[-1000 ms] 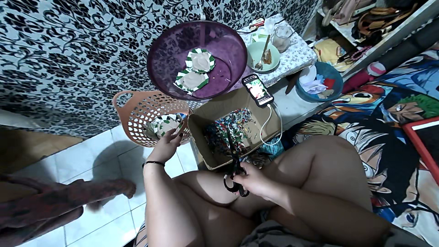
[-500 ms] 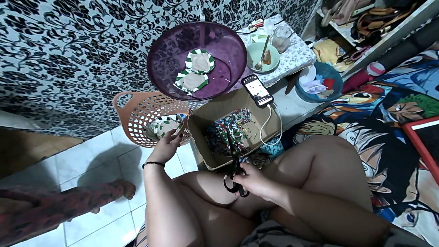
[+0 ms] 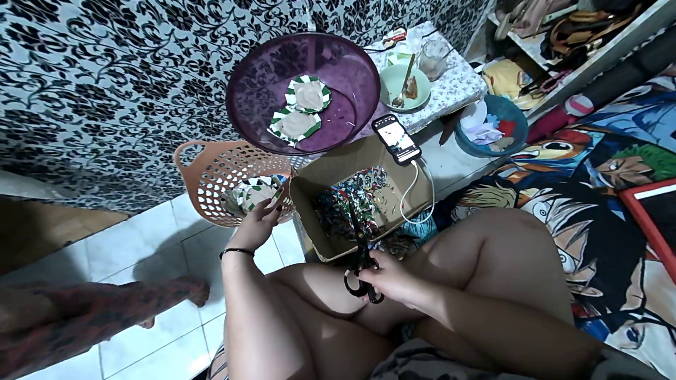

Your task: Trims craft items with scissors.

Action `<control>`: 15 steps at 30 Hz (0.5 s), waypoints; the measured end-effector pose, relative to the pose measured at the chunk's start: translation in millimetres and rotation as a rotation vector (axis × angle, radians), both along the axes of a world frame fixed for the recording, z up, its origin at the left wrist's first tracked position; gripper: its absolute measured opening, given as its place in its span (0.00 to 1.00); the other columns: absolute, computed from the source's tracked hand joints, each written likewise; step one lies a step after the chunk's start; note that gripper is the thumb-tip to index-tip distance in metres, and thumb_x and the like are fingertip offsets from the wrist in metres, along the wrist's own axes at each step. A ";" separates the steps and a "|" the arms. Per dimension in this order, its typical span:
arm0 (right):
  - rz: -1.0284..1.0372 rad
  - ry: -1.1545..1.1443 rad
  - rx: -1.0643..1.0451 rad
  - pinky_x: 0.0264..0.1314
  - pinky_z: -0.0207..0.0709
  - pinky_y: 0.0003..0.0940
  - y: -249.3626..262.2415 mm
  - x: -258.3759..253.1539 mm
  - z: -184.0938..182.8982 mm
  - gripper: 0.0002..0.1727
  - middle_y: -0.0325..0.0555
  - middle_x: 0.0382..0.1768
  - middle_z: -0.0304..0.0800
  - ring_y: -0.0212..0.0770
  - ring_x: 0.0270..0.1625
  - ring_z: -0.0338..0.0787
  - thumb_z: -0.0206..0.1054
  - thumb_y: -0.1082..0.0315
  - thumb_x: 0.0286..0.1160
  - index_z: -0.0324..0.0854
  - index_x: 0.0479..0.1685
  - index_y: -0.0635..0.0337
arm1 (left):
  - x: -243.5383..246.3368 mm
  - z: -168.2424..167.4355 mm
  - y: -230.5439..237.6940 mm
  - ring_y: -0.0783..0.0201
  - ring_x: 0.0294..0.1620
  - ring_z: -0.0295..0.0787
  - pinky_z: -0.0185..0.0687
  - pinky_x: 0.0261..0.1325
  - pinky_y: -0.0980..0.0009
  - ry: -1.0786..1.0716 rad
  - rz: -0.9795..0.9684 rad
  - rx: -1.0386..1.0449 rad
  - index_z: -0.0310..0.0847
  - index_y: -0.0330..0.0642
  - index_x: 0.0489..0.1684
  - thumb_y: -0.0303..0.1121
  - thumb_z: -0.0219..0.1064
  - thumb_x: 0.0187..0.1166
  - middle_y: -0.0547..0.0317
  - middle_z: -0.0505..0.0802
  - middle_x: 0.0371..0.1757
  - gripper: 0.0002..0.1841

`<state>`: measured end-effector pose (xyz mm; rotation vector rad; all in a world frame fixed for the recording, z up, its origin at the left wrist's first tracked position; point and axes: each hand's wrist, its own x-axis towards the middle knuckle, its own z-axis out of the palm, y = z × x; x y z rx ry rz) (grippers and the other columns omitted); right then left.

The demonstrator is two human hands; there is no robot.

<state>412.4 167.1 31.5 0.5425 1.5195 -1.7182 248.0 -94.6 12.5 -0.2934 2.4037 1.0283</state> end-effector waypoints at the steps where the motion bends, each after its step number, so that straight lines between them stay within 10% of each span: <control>1: 0.004 0.001 -0.002 0.42 0.88 0.34 0.1 0.0 -0.4 0.26 0.55 0.58 0.81 0.39 0.40 0.91 0.62 0.69 0.85 0.62 0.79 0.67 | 0.4 0.7 0.7 0.37 0.71 0.83 0.76 0.70 0.41 0.001 0.004 0.001 0.54 0.36 0.90 0.40 0.53 0.94 0.33 0.78 0.79 0.29; 15: 0.001 -0.004 -0.006 0.42 0.89 0.34 -0.8 0.0 -1.7 0.25 0.55 0.57 0.81 0.40 0.40 0.92 0.63 0.69 0.85 0.63 0.78 0.66 | -0.4 1.4 1.5 0.37 0.72 0.82 0.75 0.71 0.41 -0.012 0.003 -0.011 0.53 0.37 0.91 0.39 0.52 0.94 0.34 0.78 0.79 0.29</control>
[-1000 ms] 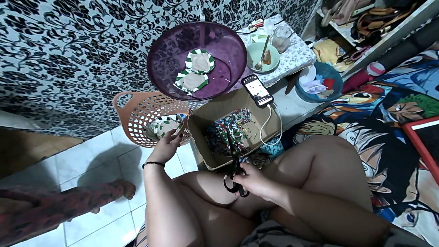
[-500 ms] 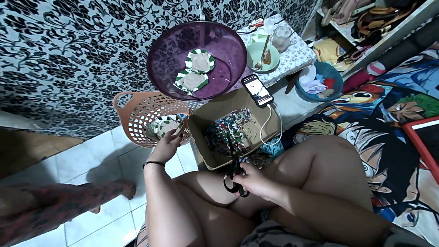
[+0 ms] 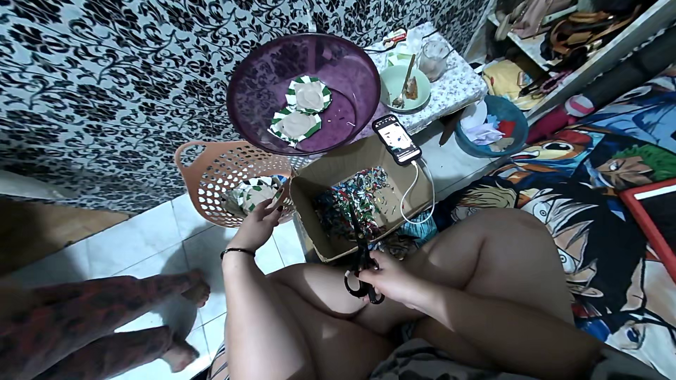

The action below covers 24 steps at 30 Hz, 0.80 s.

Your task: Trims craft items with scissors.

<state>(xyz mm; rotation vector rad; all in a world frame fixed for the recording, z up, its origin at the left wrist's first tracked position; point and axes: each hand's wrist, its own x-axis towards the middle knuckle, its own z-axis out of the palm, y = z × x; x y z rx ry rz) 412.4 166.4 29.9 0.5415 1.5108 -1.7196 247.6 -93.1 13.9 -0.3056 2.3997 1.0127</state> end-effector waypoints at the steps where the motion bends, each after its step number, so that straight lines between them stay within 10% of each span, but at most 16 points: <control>1: -0.001 0.000 -0.001 0.42 0.89 0.34 0.0 0.1 -0.5 0.25 0.55 0.58 0.81 0.40 0.40 0.92 0.62 0.69 0.85 0.63 0.78 0.67 | 0.0 -0.2 0.2 0.37 0.72 0.82 0.75 0.71 0.41 0.002 0.001 0.000 0.53 0.36 0.90 0.39 0.52 0.94 0.33 0.78 0.79 0.29; 24: 0.020 0.006 0.020 0.42 0.88 0.34 0.6 0.0 0.7 0.25 0.55 0.57 0.81 0.40 0.40 0.91 0.63 0.68 0.85 0.64 0.77 0.67 | -0.2 0.2 0.4 0.38 0.72 0.82 0.75 0.72 0.41 0.001 0.000 0.002 0.52 0.36 0.91 0.39 0.51 0.94 0.33 0.78 0.79 0.29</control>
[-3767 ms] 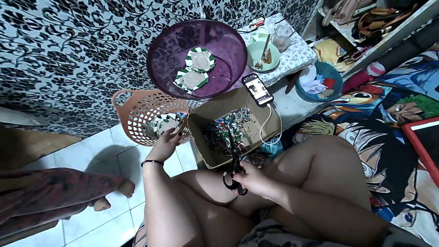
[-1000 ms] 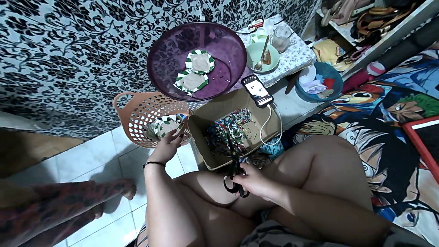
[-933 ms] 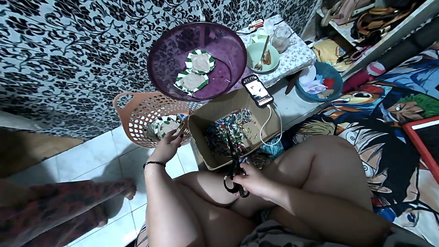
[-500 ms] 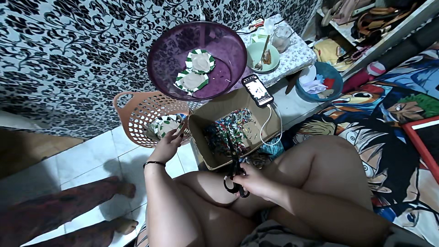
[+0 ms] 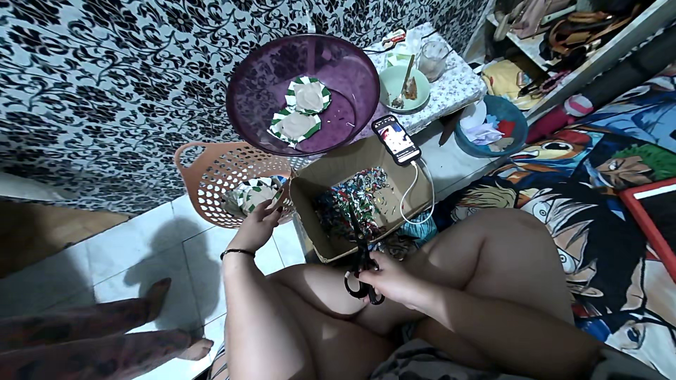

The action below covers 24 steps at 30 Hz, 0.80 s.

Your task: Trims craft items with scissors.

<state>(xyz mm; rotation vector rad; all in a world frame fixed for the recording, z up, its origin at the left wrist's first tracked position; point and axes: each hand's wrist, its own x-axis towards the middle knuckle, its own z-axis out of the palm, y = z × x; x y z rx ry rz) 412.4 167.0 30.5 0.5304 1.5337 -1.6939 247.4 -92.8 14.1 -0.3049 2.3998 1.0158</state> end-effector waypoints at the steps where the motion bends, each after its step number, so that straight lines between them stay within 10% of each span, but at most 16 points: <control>1: 0.000 0.002 0.000 0.42 0.88 0.34 0.0 -0.1 0.3 0.25 0.55 0.57 0.81 0.40 0.40 0.91 0.63 0.68 0.85 0.64 0.76 0.67 | 0.1 -0.1 0.1 0.38 0.72 0.82 0.75 0.71 0.41 0.001 -0.001 0.000 0.52 0.36 0.91 0.39 0.52 0.94 0.33 0.78 0.79 0.29; 24: -0.003 -0.002 -0.002 0.42 0.88 0.35 -0.2 0.7 -0.3 0.25 0.55 0.57 0.80 0.40 0.40 0.91 0.62 0.69 0.85 0.63 0.78 0.66 | 0.4 0.7 1.0 0.38 0.71 0.83 0.76 0.70 0.42 0.008 -0.016 -0.012 0.53 0.36 0.90 0.39 0.53 0.94 0.34 0.79 0.79 0.29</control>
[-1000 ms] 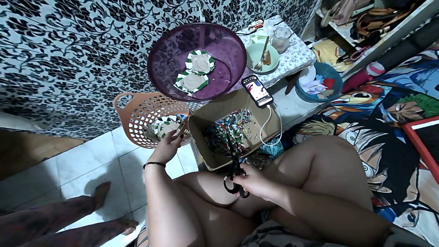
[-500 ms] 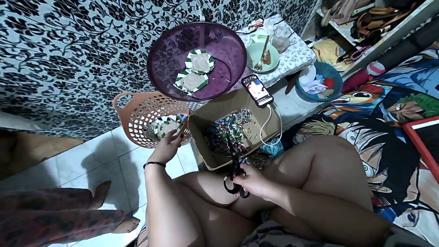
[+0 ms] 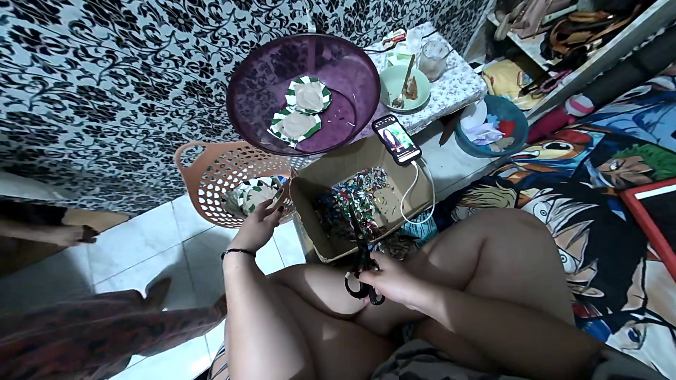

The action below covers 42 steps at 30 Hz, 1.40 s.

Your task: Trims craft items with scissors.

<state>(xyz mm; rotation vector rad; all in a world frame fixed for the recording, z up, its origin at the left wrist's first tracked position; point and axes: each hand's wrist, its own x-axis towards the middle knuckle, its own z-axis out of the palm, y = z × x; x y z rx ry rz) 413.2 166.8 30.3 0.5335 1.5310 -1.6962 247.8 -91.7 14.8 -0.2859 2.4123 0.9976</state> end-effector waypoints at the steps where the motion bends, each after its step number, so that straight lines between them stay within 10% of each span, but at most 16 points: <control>1: 0.003 0.001 0.001 0.42 0.88 0.35 0.1 0.0 0.2 0.25 0.55 0.57 0.80 0.40 0.40 0.91 0.62 0.69 0.85 0.63 0.77 0.66 | 0.0 0.2 0.4 0.38 0.70 0.83 0.76 0.70 0.42 0.000 0.000 0.001 0.53 0.36 0.90 0.40 0.53 0.94 0.34 0.79 0.79 0.29; 42: 0.004 -0.005 -0.011 0.42 0.88 0.34 -0.4 0.1 -0.5 0.24 0.54 0.55 0.82 0.40 0.39 0.91 0.62 0.69 0.85 0.63 0.76 0.66 | -0.5 -2.5 -0.1 0.37 0.70 0.84 0.76 0.70 0.42 -0.004 -0.010 -0.006 0.53 0.36 0.90 0.38 0.52 0.94 0.32 0.79 0.78 0.29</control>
